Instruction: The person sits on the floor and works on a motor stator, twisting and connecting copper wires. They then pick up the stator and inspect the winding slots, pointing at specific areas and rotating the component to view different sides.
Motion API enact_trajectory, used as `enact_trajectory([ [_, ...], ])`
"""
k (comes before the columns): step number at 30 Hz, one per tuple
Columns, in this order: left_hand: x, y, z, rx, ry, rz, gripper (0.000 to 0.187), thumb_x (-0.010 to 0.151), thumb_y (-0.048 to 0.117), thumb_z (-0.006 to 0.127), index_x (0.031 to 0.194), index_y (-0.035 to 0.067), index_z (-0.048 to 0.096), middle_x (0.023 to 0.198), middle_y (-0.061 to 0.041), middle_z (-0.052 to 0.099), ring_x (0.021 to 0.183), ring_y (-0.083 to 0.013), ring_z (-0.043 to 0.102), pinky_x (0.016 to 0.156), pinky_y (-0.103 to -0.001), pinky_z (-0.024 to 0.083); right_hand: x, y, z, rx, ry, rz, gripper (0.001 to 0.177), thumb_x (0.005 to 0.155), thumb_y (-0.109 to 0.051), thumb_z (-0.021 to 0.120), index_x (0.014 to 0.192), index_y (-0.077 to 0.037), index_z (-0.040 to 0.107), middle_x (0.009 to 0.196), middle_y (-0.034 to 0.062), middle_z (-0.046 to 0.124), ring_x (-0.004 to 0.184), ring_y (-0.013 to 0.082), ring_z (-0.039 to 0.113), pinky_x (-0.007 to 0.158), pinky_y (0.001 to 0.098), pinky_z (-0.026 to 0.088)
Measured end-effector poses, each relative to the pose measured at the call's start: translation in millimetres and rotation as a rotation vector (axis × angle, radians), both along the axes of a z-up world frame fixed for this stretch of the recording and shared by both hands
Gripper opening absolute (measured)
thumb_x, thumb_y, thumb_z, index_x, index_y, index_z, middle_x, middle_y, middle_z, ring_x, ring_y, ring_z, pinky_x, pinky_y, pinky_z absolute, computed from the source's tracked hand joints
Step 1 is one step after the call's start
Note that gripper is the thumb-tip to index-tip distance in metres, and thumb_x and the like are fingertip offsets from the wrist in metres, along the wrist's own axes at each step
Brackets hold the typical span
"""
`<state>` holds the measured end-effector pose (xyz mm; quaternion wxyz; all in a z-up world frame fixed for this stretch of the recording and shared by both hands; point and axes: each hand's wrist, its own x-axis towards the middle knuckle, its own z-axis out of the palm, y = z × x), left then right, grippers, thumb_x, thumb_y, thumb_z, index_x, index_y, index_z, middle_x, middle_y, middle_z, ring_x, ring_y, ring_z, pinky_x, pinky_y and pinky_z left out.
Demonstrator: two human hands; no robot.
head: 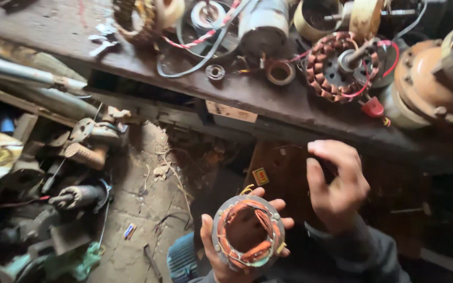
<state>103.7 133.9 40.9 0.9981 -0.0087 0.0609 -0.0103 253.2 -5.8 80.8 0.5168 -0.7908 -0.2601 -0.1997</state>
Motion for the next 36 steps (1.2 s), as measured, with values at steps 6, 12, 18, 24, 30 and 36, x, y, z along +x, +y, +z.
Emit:
enact_trajectory([
  [6, -22, 30, 83, 0.096, 0.075, 0.173, 0.103, 0.093, 0.078, 0.036, 0.16, 0.001, 0.028, 0.151, -0.034, 0.046, 0.126, -0.05, 0.059, 0.084, -0.058, 0.061, 57, 42, 10, -0.371, -0.199, -0.06, 0.024, 0.094, -0.003, 0.074, 0.116, -0.003, 0.065, 0.118, 0.015, 0.068, 0.113, 0.0355, 0.063, 0.102, 0.0448, 0.051],
  [12, -50, 73, 169, 0.196, 0.173, 0.284, 0.094, 0.097, 0.075, 0.035, 0.159, 0.004, 0.035, 0.154, -0.028, 0.047, 0.131, -0.0462, 0.058, 0.09, -0.055, 0.059, 71, 45, -29, -0.592, -0.235, -0.101, 0.03, 0.093, -0.014, 0.077, 0.118, -0.004, 0.066, 0.123, 0.0166, 0.066, 0.119, 0.0374, 0.057, 0.107, 0.0472, 0.045],
  [18, -61, 139, 215, 0.187, -0.013, 0.336, 0.095, 0.096, 0.075, 0.041, 0.164, 0.011, 0.028, 0.162, -0.023, 0.04, 0.14, -0.0442, 0.051, 0.1, -0.057, 0.054, 79, 35, -58, -0.479, -0.151, -0.134, 0.03, 0.092, -0.016, 0.082, 0.113, -0.007, 0.063, 0.119, 0.0133, 0.065, 0.119, 0.0336, 0.058, 0.112, 0.0482, 0.042],
  [24, -65, 182, 238, 0.23, 0.014, 0.402, 0.094, 0.099, 0.074, 0.044, 0.166, 0.011, 0.028, 0.164, -0.022, 0.039, 0.143, -0.0449, 0.048, 0.105, -0.059, 0.05, 82, 29, -67, -0.479, -0.091, -0.148, 0.032, 0.092, -0.011, 0.081, 0.111, -0.007, 0.057, 0.121, 0.0146, 0.062, 0.122, 0.0337, 0.056, 0.113, 0.0485, 0.038],
  [30, -43, 193, 251, 0.227, 0.116, 0.455, 0.087, 0.097, 0.069, 0.049, 0.162, 0.015, 0.031, 0.162, -0.015, 0.04, 0.147, -0.0386, 0.045, 0.119, -0.062, 0.04, 83, 19, -74, -0.517, -0.044, -0.146, 0.029, 0.092, -0.01, 0.077, 0.111, -0.007, 0.055, 0.128, 0.0168, 0.056, 0.126, 0.0351, 0.049, 0.114, 0.0476, 0.039],
  [36, -29, 192, 260, 0.211, 0.023, 0.393, 0.089, 0.104, 0.069, 0.051, 0.161, 0.003, 0.036, 0.156, -0.017, 0.049, 0.148, -0.0318, 0.046, 0.127, -0.056, 0.034, 84, 14, -78, -0.573, -0.09, -0.138, 0.035, 0.089, -0.012, 0.075, 0.115, -0.007, 0.054, 0.125, 0.0139, 0.055, 0.129, 0.033, 0.051, 0.118, 0.0501, 0.036],
])
